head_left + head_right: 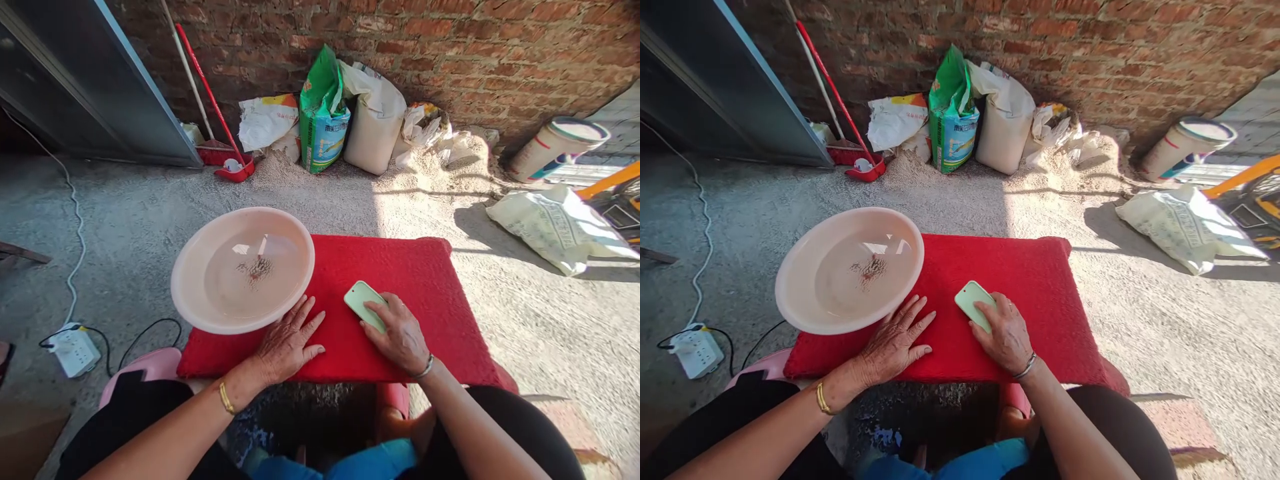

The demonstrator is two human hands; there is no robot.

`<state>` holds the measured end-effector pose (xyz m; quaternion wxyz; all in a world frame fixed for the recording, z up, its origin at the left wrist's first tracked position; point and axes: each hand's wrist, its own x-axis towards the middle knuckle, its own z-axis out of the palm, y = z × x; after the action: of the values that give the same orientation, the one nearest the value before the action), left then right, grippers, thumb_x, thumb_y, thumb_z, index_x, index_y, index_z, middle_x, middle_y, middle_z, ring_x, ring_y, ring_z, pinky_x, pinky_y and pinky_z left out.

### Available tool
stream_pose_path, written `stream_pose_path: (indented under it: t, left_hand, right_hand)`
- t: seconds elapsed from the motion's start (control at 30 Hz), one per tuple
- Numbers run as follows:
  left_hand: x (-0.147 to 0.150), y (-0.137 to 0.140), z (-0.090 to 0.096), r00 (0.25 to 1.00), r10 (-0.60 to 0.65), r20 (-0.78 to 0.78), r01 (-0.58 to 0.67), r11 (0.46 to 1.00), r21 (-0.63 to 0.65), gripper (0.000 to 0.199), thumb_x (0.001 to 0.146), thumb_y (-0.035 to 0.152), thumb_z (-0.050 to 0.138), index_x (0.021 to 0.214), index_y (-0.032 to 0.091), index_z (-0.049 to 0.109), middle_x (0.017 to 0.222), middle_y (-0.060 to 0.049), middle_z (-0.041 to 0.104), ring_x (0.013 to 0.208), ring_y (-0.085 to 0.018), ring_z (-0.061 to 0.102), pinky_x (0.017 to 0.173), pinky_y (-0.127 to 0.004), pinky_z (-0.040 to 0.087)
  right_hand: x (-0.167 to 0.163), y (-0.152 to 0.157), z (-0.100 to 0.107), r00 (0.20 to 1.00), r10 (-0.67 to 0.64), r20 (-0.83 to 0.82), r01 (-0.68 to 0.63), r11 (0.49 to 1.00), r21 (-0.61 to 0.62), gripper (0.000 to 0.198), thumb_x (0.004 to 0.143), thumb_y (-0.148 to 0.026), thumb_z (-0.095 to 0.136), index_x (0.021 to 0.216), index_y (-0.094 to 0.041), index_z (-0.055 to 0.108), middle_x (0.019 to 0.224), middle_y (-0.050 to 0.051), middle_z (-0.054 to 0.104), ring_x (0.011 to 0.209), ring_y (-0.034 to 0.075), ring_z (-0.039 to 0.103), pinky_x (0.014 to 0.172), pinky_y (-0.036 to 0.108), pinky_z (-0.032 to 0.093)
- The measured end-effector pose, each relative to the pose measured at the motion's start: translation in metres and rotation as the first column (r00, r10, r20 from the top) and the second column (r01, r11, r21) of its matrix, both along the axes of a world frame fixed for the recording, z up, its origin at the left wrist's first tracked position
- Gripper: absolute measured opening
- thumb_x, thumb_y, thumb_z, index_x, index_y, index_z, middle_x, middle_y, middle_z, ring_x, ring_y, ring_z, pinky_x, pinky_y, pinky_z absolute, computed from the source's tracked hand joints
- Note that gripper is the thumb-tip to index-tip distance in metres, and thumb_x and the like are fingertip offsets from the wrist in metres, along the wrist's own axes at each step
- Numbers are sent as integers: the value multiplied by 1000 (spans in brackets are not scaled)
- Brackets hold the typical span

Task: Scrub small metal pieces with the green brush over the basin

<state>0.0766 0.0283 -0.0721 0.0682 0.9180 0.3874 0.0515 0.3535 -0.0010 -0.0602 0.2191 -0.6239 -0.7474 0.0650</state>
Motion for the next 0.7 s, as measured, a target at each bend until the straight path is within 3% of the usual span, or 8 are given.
stream_pose_path:
  t: [0.1, 0.3, 0.5, 0.7]
  left_hand:
    - [1, 0, 2, 1000, -11, -11, 11, 1000, 10, 64, 82, 45, 57, 139, 25, 36, 151, -12, 23, 140, -29, 17, 110, -48, 24]
    - [2, 1, 3, 1000, -12, -20, 12, 1000, 19, 62, 83, 44, 56, 139, 25, 36, 150, -13, 25, 139, -29, 18, 109, -49, 25]
    - [3, 1, 0, 1000, -5, 7, 5, 1000, 28, 60, 83, 44, 56, 137, 24, 40, 150, -13, 28, 139, -29, 20, 109, -49, 25]
    - [4, 1, -1, 999, 0, 34, 0, 1000, 24, 59, 83, 44, 55, 136, 24, 41, 149, -12, 29, 139, -29, 21, 109, -49, 25]
  right_hand:
    - [2, 3, 1, 1000, -26, 5, 26, 1000, -11, 34, 84, -41, 54, 112, -24, 61, 117, 10, 49, 101, 24, 52, 88, 38, 45]
    - [24, 17, 9, 964, -263, -46, 264, 964, 19, 35, 79, -42, 57, 109, -23, 61, 110, 10, 50, 97, 24, 53, 80, 37, 47]
    - [19, 33, 4, 943, -243, -226, 246, 969, -17, 39, 72, -33, 60, 109, -21, 59, 105, 8, 50, 99, 23, 52, 87, 38, 45]
    - [21, 34, -1, 961, -238, -139, 231, 971, -68, 42, 70, -33, 63, 110, -20, 60, 102, 10, 52, 98, 25, 52, 86, 40, 44]
